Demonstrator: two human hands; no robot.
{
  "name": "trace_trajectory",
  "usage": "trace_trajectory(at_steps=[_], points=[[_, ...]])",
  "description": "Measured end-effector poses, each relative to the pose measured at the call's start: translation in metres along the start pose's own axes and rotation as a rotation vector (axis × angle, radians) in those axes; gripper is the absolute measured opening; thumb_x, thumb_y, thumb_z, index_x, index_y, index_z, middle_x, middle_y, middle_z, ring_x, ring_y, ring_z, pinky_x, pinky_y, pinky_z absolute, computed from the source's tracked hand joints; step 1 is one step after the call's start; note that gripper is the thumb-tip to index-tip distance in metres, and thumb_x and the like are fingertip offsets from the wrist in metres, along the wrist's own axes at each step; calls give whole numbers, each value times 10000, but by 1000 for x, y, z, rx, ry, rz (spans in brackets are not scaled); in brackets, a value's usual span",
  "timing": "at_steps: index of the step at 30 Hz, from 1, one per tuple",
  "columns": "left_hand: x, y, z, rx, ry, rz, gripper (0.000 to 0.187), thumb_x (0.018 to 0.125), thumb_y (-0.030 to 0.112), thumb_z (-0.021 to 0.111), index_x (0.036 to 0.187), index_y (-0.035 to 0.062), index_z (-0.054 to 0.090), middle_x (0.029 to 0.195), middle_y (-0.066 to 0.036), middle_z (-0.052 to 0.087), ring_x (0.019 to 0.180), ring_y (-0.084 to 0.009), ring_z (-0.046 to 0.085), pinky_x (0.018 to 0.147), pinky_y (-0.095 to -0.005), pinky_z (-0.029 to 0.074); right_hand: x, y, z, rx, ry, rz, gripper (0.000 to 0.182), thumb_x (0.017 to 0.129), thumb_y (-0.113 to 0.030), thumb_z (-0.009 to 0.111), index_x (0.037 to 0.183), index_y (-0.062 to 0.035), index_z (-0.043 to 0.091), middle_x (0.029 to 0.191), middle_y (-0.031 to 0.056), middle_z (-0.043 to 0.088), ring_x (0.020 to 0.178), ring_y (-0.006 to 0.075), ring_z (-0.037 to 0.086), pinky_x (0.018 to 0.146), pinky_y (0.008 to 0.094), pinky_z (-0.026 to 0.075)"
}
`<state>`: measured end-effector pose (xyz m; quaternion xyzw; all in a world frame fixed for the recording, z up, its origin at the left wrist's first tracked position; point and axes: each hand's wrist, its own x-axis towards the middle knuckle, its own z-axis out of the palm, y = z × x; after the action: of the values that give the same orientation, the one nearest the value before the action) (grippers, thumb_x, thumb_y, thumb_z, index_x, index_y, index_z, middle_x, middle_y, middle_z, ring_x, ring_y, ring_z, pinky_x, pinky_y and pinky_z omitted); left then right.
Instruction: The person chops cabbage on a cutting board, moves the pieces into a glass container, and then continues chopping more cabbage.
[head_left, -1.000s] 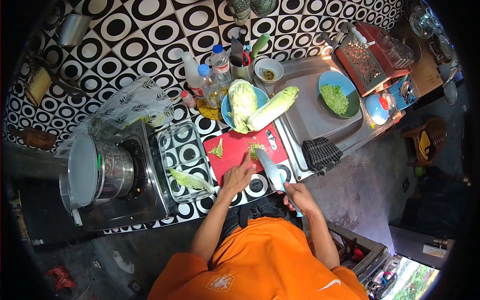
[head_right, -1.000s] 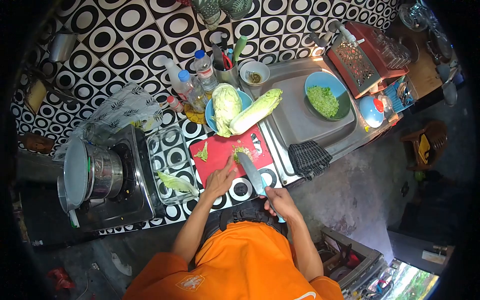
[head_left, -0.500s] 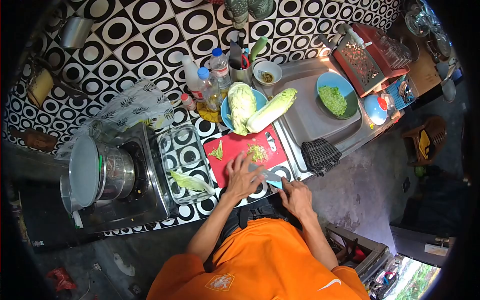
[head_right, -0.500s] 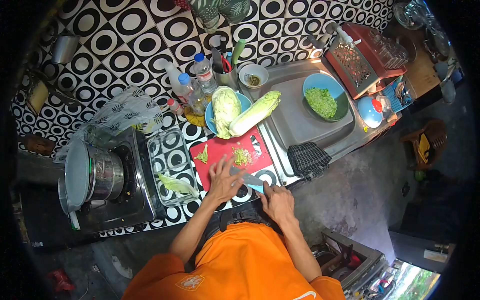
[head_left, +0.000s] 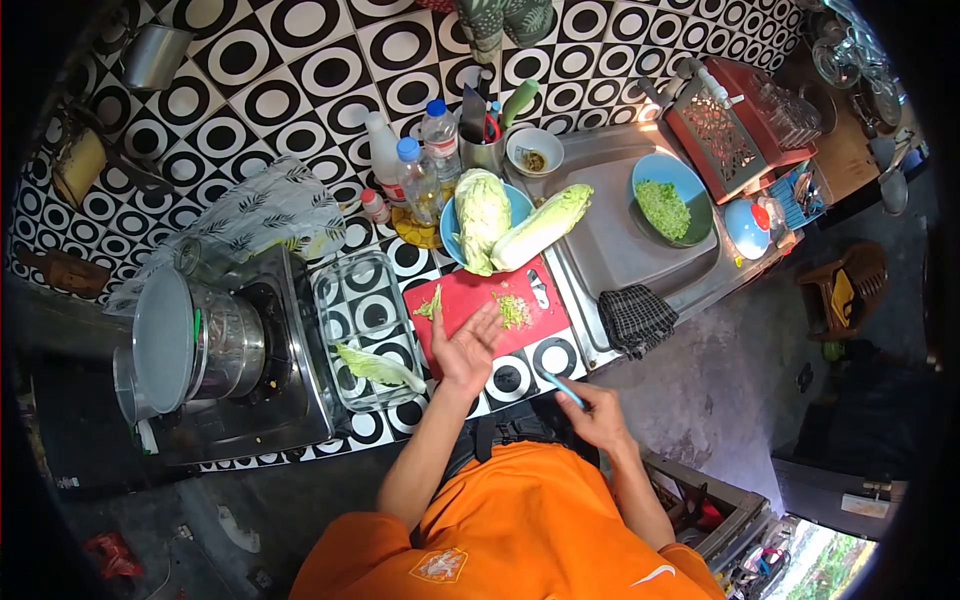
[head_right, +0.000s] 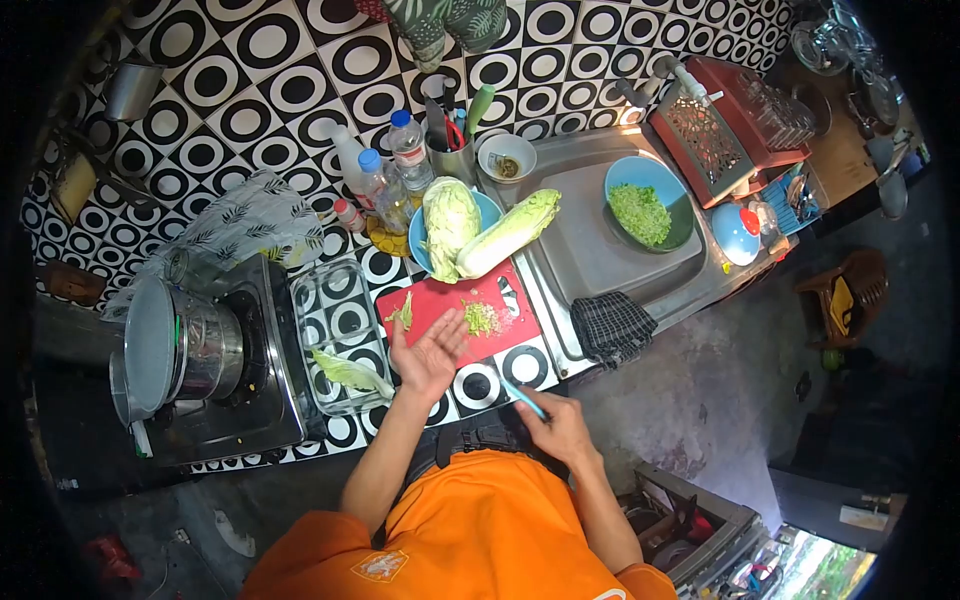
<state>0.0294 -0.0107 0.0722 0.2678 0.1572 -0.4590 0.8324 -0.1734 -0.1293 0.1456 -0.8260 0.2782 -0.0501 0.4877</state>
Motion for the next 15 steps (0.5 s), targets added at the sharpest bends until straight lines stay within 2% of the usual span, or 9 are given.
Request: trace_trajectory(at_steps=[1,4,5,8,9,12,15], points=[[-7,4,4,-100,20,-86,1010,806,799,293,1393,-18,377,1439,-180,399,1327,-302,365,1094,-428,244,4,-1,8,39,-60,26,290,877,-205,643,1088,-8,667,898,216,684,746,245,677,660,312,502],[-22,7,6,-281,62,-230,979,820,783,272,1403,3,371,1472,-187,343,1342,-335,335,1085,-519,222,16,9,30,72,-117,43,289,881,-221,639,1089,-24,672,903,207,687,780,248,687,670,307,508],[-25,8,4,-303,75,-245,982,811,789,265,1413,19,359,1492,-207,294,1374,-365,273,1097,-586,143,21,15,37,68,-116,39,288,882,-227,638,1090,-31,674,903,204,688,787,248,689,672,307,509],[-29,11,-3,-401,124,-270,990,810,792,251,1415,15,353,1491,-231,277,1394,-375,224,1115,-585,72,29,43,50,24,-102,73,280,885,-237,636,1092,-53,679,898,199,690,783,236,687,678,313,508],[-29,12,-4,-417,143,-269,978,819,782,239,1409,10,359,1488,-253,266,1397,-383,213,1116,-591,16,31,49,53,42,-91,57,284,885,-252,636,1089,-60,681,885,198,691,777,242,686,686,320,508],[-24,12,-8,-363,226,-287,965,831,769,219,1397,3,373,1485,-255,272,1397,-380,219,1123,-576,20,34,61,59,28,-100,207,299,888,-267,629,1082,-45,679,860,208,689,770,263,686,699,330,509],[-21,13,-20,-320,167,-272,900,851,720,293,1374,-5,399,1463,-243,322,1383,-366,252,1133,-543,69,38,75,64,69,52,200,316,893,-274,616,1077,-24,673,828,223,681,776,279,690,708,346,509]])
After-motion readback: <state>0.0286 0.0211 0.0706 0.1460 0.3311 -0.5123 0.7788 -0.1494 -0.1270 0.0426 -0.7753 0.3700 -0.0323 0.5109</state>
